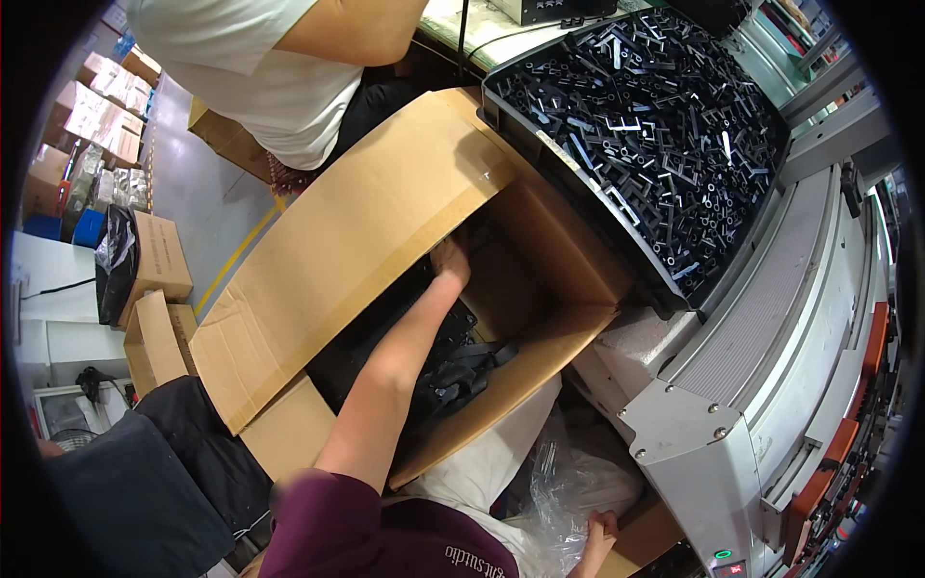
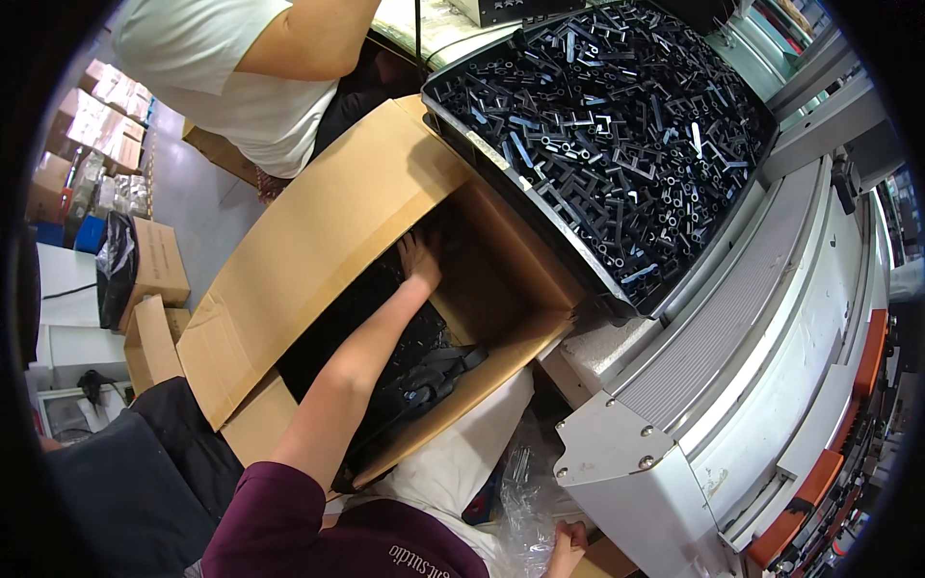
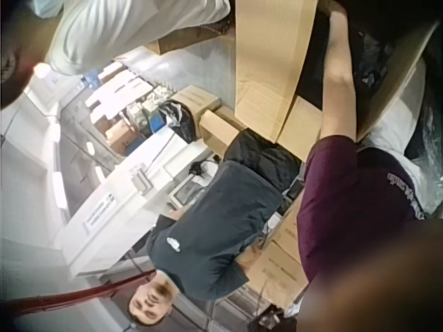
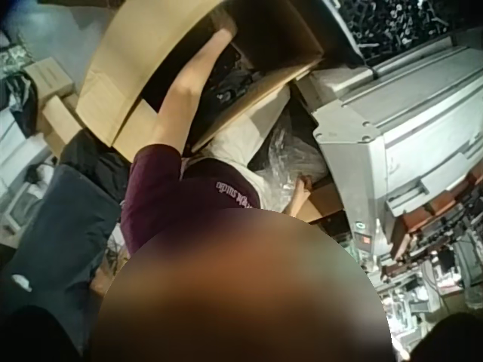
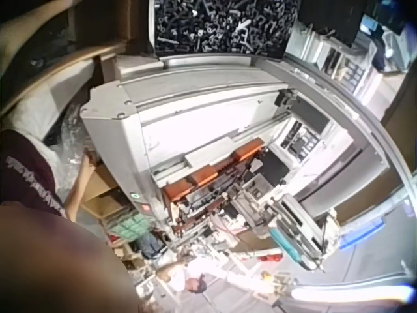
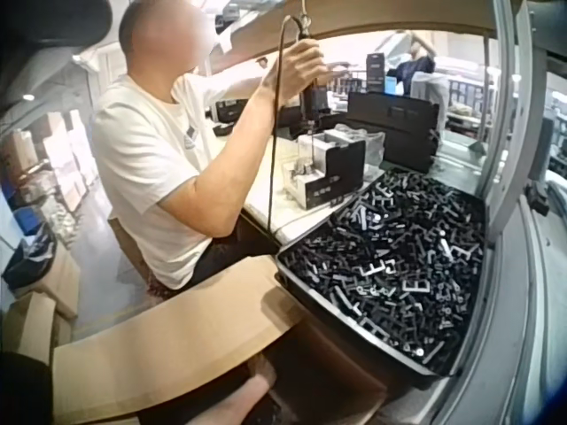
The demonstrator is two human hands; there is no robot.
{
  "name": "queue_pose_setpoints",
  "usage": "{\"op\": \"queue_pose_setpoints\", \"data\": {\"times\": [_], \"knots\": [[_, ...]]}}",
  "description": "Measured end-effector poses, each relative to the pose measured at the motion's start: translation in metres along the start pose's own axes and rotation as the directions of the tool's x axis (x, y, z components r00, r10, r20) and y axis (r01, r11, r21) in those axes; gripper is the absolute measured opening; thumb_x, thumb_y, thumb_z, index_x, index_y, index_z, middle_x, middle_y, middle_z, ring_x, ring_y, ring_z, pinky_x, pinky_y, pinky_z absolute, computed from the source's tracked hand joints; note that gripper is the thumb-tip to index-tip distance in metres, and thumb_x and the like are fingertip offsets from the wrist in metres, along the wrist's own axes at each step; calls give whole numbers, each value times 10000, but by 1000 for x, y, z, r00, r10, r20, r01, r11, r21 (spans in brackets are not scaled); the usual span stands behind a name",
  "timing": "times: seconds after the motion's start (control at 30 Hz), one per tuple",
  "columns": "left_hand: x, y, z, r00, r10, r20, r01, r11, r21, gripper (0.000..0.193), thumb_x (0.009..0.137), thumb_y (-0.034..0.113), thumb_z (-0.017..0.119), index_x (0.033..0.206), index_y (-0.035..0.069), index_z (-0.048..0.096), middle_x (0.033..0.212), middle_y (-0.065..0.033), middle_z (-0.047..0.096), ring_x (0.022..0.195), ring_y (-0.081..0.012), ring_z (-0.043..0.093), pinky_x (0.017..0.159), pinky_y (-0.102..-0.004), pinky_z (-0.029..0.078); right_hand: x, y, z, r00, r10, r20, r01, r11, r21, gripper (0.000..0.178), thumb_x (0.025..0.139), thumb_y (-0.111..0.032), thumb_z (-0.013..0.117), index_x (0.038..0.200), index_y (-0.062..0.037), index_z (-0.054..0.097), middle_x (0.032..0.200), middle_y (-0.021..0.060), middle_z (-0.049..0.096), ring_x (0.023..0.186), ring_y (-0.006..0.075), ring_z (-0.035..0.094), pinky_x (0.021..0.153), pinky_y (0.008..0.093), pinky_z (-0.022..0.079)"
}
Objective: Assembling electronic components by placing them into a machine and packaging finished parts into a box.
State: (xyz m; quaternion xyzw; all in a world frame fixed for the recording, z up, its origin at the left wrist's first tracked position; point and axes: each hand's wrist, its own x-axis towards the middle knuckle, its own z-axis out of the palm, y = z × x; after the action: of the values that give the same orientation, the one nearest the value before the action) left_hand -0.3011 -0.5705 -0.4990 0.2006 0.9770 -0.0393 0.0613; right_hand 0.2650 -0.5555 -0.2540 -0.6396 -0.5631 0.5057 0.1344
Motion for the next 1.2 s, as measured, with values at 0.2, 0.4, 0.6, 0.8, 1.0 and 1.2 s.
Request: {"op": "queue_pose_setpoints", "data": {"times": [0.2,0.4,0.6,0.8,1.0,1.2], "knots": [[-17,-9,-39,978,126,167,-110,989,-103,947,741,114,651,1493,225,86,1470,-202,262,1351,-417,235,1104,-565,143,-9,-21,22,999,19,36,-21,999,45,169,808,-112,597,707,-65,470,652,-26,433,642,54,380,597,212,300],[13,-19,-52,927,218,305,-137,954,-265,916,763,288,674,1492,271,117,1397,-233,367,1266,-402,379,1036,-504,310,-23,-79,45,987,125,101,-143,967,210,72,836,-79,608,870,-26,571,788,38,594,779,80,533,686,202,371],[6,-113,-73,840,384,-383,-502,818,-280,766,728,288,731,1385,96,387,1351,-203,453,1230,-301,450,1049,-429,343,-14,-121,65,947,24,322,-70,989,132,173,876,-81,594,1033,-8,604,892,49,642,873,103,605,722,219,435],[0,-123,-162,986,76,-149,-167,470,-867,684,710,223,747,1311,74,456,1258,-168,520,1146,-277,509,989,-411,404,10,-206,131,808,-291,512,133,937,322,239,905,-150,591,1103,-20,612,921,32,636,888,98,598,797,238,451],[-115,-129,-196,933,28,360,350,-310,-884,588,688,146,766,1221,49,539,1147,-127,600,1046,-247,580,917,-389,476,22,-267,194,768,-474,431,476,872,110,256,901,-217,610,1024,6,625,927,89,657,850,136,601,755,269,462],[-141,-139,-231,899,182,398,434,-477,-764,433,681,104,783,1065,31,595,975,-81,629,849,-201,630,750,-328,543,-23,-286,217,603,-754,260,791,608,-70,368,873,-380,614,789,-25,563,763,142,592,703,333,591,633,410,469]]}}
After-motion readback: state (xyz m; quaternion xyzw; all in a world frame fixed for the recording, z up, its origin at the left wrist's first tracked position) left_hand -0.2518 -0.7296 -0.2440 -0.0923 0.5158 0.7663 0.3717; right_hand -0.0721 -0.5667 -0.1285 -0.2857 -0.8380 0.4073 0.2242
